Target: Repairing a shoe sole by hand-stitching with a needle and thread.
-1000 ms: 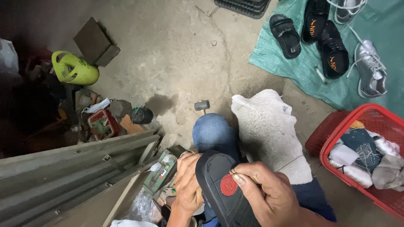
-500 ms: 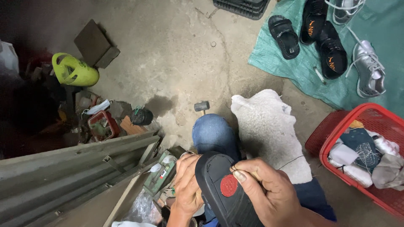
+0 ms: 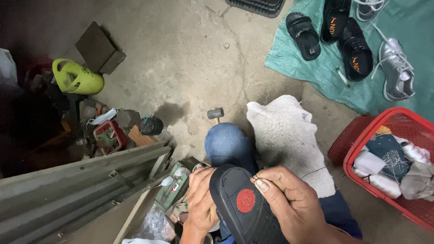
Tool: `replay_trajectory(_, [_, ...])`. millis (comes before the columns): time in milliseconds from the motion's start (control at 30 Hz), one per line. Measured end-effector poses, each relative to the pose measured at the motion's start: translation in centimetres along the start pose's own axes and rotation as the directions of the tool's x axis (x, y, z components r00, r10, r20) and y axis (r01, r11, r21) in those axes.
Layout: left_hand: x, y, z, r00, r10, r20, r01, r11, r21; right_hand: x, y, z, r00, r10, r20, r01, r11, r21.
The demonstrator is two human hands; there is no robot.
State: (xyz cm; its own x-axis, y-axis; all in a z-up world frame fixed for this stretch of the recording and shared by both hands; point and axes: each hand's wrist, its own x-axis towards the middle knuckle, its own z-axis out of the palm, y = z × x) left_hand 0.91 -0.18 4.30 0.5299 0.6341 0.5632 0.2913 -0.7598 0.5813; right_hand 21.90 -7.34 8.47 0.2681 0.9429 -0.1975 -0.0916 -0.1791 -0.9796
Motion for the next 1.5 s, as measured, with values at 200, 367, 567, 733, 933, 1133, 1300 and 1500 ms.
replay_trajectory(200, [-0.2, 0.1, -0.4, 0.997, -0.056, 0.06, 0.054, 0.998, 0.022, 0.6, -0.6, -0.1, 0.992, 0.126, 0.017, -0.127, 0.987, 0.1])
replay_trajectory(367, [-0.7, -0.2, -0.5, 0.994, -0.067, 0.091, 0.064, 0.997, 0.03, 0.4, 0.3, -0.2, 0.998, 0.049, -0.031, -0.047, 0.996, 0.069])
replay_trajectory(567, [-0.4, -0.1, -0.4, 0.994, -0.072, 0.085, 0.072, 0.997, 0.004, 0.5, -0.2, -0.2, 0.997, -0.064, -0.045, 0.069, 0.99, 0.126])
replay_trajectory(733, [-0.6, -0.1, -0.5, 0.992, -0.098, 0.079, 0.096, 0.995, 0.034, 0.6, 0.4, -0.3, 0.992, -0.098, -0.084, 0.111, 0.979, 0.172])
replay_trajectory(933, [3.3, 2.7, -1.5, 0.931, -0.244, 0.272, 0.146, 0.93, 0.337, 1.9, 0.1, -1.2, 0.885, 0.332, 0.327, -0.277, 0.939, -0.202])
replay_trajectory(1133, [6.2, 7.0, -6.0, 0.688, -0.584, 0.43, 0.477, 0.811, 0.338, 4.6, 4.4, -3.4, 0.798, 0.154, 0.583, -0.39, 0.869, 0.306])
replay_trajectory(1300, [2.0, 0.8, -10.6, 0.553, -0.36, 0.751, 0.673, 0.724, -0.148, 4.7, 20.3, -7.1, 0.738, 0.243, 0.63, -0.55, 0.758, 0.351])
replay_trajectory(1500, [5.2, 5.1, -2.5, 0.795, -0.553, 0.248, 0.597, 0.785, -0.163, 3.8, 41.5, -13.3, 0.575, 0.003, 0.818, -0.112, 0.991, 0.075])
